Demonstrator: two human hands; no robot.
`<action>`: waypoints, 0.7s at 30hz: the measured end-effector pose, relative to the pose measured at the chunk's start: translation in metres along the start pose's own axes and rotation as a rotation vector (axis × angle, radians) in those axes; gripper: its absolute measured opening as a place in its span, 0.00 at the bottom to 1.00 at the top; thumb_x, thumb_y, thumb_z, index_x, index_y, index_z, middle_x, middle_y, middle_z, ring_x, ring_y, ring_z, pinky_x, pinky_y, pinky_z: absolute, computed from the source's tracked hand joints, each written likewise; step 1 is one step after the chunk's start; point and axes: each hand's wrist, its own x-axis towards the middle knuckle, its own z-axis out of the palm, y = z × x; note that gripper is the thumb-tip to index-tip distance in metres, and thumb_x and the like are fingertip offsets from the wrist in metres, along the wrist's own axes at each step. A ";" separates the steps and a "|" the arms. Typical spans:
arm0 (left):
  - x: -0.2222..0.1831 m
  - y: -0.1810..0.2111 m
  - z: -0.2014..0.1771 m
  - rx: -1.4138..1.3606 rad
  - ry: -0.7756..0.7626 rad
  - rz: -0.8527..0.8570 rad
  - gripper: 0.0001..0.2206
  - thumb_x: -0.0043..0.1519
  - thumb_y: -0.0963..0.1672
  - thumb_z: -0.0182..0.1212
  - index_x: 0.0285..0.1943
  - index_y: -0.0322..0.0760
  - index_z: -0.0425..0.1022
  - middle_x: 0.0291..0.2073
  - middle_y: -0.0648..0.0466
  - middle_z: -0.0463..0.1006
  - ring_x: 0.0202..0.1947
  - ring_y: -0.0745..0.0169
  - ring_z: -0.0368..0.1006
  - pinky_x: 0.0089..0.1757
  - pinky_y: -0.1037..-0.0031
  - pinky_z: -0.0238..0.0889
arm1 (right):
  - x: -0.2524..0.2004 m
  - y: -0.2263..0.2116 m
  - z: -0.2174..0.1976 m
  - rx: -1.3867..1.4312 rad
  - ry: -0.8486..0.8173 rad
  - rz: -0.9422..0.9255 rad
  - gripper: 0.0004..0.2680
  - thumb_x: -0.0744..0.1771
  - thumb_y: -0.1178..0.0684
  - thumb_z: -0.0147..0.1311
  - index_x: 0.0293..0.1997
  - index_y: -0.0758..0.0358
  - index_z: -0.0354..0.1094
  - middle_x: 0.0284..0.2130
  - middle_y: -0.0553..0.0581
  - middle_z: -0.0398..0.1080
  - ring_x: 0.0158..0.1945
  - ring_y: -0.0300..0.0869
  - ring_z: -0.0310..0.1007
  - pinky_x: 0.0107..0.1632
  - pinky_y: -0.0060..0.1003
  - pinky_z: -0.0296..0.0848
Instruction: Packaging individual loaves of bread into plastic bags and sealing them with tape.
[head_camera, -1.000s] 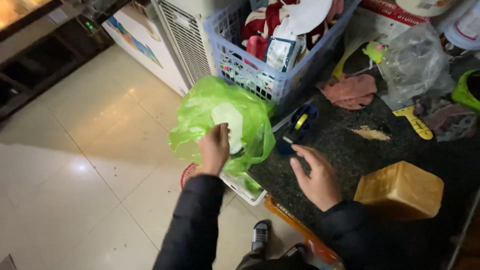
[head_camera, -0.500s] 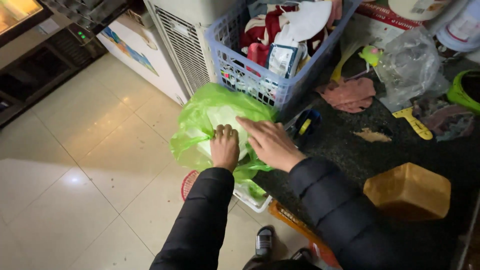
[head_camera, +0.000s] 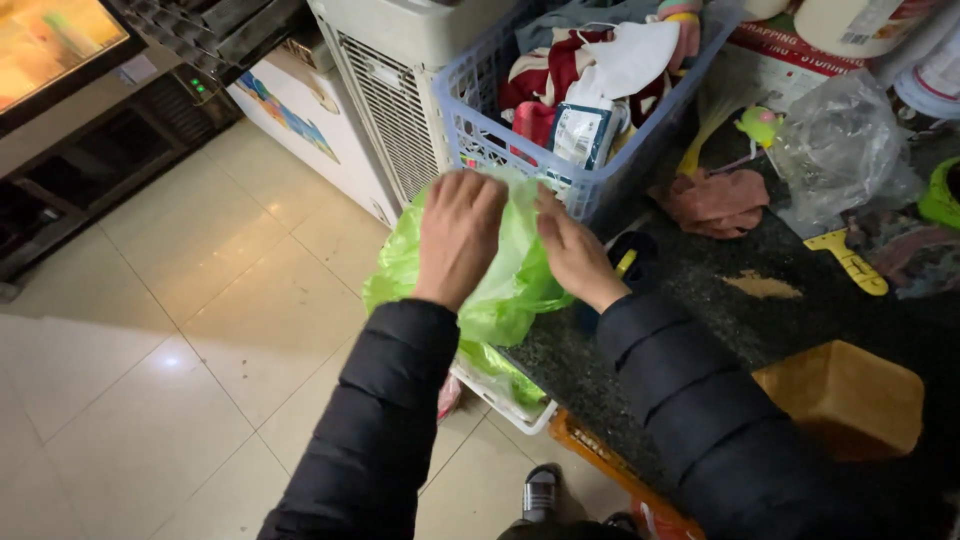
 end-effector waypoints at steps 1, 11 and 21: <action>0.013 -0.003 -0.012 -0.054 -0.093 -0.022 0.04 0.76 0.43 0.58 0.49 0.42 0.77 0.37 0.52 0.77 0.47 0.44 0.81 0.53 0.55 0.73 | 0.002 0.012 0.001 0.126 0.069 0.115 0.21 0.79 0.43 0.39 0.83 0.61 0.59 0.67 0.72 0.75 0.68 0.69 0.74 0.70 0.68 0.70; 0.134 0.066 -0.168 -1.031 -0.833 -0.151 0.09 0.70 0.42 0.64 0.58 0.43 0.80 0.38 0.51 0.89 0.42 0.51 0.85 0.54 0.55 0.78 | -0.039 -0.111 -0.159 0.569 -0.134 -0.205 0.24 0.72 0.45 0.61 0.79 0.56 0.60 0.67 0.59 0.74 0.74 0.48 0.69 0.74 0.56 0.66; 0.112 0.112 -0.122 -0.596 -0.674 -0.009 0.21 0.65 0.52 0.75 0.63 0.43 0.77 0.48 0.53 0.80 0.55 0.41 0.73 0.60 0.40 0.64 | -0.107 -0.098 -0.224 0.212 -0.145 0.027 0.19 0.70 0.54 0.71 0.68 0.63 0.72 0.29 0.46 0.64 0.36 0.36 0.77 0.41 0.35 0.74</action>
